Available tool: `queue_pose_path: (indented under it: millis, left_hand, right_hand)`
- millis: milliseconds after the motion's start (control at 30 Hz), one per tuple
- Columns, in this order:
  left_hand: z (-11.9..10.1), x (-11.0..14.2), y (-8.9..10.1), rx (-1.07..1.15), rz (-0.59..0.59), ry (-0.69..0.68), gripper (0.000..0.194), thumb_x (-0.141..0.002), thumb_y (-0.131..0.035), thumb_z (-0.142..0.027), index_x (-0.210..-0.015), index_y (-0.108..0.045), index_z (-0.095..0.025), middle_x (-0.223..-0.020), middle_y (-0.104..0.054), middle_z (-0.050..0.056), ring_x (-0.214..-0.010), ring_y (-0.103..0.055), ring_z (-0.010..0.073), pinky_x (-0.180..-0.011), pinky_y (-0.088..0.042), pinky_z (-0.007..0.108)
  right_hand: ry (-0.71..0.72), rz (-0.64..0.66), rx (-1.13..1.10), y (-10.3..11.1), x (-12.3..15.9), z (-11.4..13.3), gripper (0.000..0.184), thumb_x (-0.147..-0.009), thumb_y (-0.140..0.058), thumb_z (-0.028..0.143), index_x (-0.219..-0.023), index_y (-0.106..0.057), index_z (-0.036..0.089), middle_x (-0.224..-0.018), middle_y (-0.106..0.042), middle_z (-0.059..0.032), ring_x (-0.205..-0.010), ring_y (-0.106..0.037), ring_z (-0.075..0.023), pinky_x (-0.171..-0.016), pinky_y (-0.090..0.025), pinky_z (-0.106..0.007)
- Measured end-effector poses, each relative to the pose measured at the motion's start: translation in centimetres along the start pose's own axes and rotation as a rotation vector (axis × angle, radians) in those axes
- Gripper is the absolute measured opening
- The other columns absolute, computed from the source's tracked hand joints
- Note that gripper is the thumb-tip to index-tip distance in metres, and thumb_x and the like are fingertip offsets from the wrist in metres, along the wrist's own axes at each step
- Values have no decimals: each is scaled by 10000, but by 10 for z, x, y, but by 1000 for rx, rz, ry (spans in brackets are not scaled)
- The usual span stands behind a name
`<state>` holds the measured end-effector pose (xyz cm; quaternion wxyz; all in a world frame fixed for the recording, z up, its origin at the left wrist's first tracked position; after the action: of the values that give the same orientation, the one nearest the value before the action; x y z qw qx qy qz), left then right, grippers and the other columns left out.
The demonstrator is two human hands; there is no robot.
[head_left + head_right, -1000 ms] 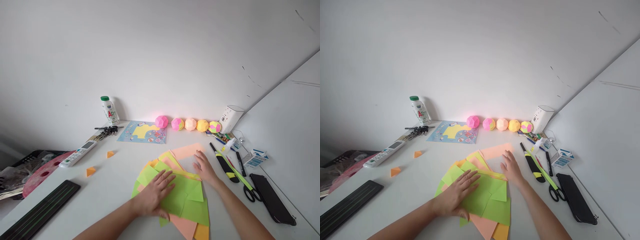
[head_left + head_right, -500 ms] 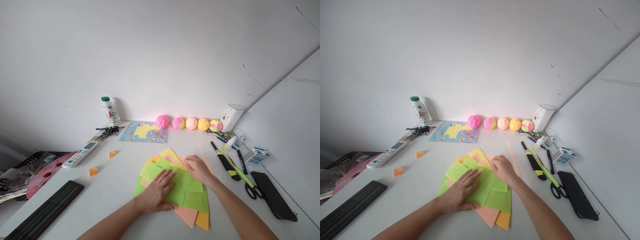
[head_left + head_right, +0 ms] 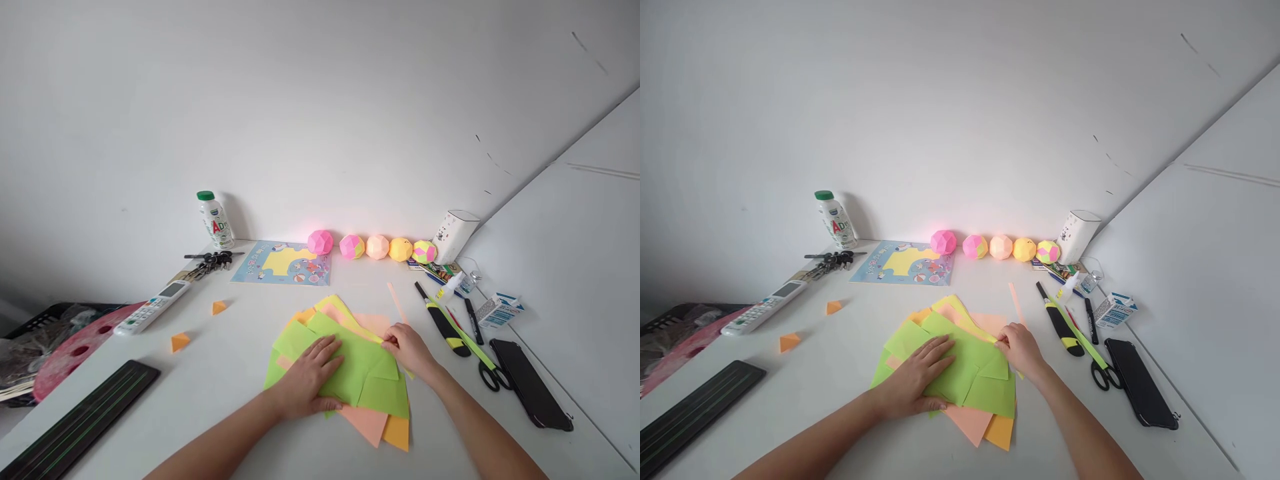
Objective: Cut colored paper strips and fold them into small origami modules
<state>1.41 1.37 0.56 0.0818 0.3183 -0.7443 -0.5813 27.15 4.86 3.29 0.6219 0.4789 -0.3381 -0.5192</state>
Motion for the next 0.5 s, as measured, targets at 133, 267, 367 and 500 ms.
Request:
queue_pose_path:
  millis: [133,267,367,500]
  left_hand:
    - [-2,0,3,-14,13,2,769,-758,-439,-663,-1321,-390,-142,-1412,-340,196,-1322,-249,364,-1031,-299,554]
    - [-2,-2,3,-35,2,-13,767,-761,-434,-662,-1312,-397,-131,-1393,-363,208,-1314,-261,371,-1028,-299,555]
    - [-4,-3,4,-49,-63,-90,846,-715,-449,-705,-1338,-347,-141,-1391,-364,209,-1314,-258,372,-1047,-241,574]
    - [-12,-4,8,-73,-135,-227,1015,-618,-460,-780,-1397,-207,-180,-1425,-316,188,-1330,-206,385,-1053,-161,611]
  right_hand:
    - [-194,-183,126,21,1,-22,186,-830,-460,165,-704,-597,171,-763,-606,-76,-716,-556,-197,-588,-399,-276]
    - [-335,-400,279,43,2,-40,188,-820,-433,123,-839,-619,103,-959,-563,-223,-935,-491,-331,-706,-397,-403]
    - [-78,-322,266,37,-11,-21,208,-851,-450,197,-973,-608,138,-1114,-530,-171,-1062,-451,-301,-857,-382,-399]
    - [59,9,124,5,-43,23,272,-857,-488,339,-1063,-554,175,-1131,-530,-122,-1076,-466,-244,-875,-385,-339]
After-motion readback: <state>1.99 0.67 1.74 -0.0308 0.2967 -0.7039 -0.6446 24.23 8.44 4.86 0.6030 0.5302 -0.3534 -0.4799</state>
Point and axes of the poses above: each hand's wrist, its own x-axis away from the middle knuckle, its own y-axis out of the back of the hand, z = x × y, the point moved 2 cm from there along -x, towards the middle knuckle
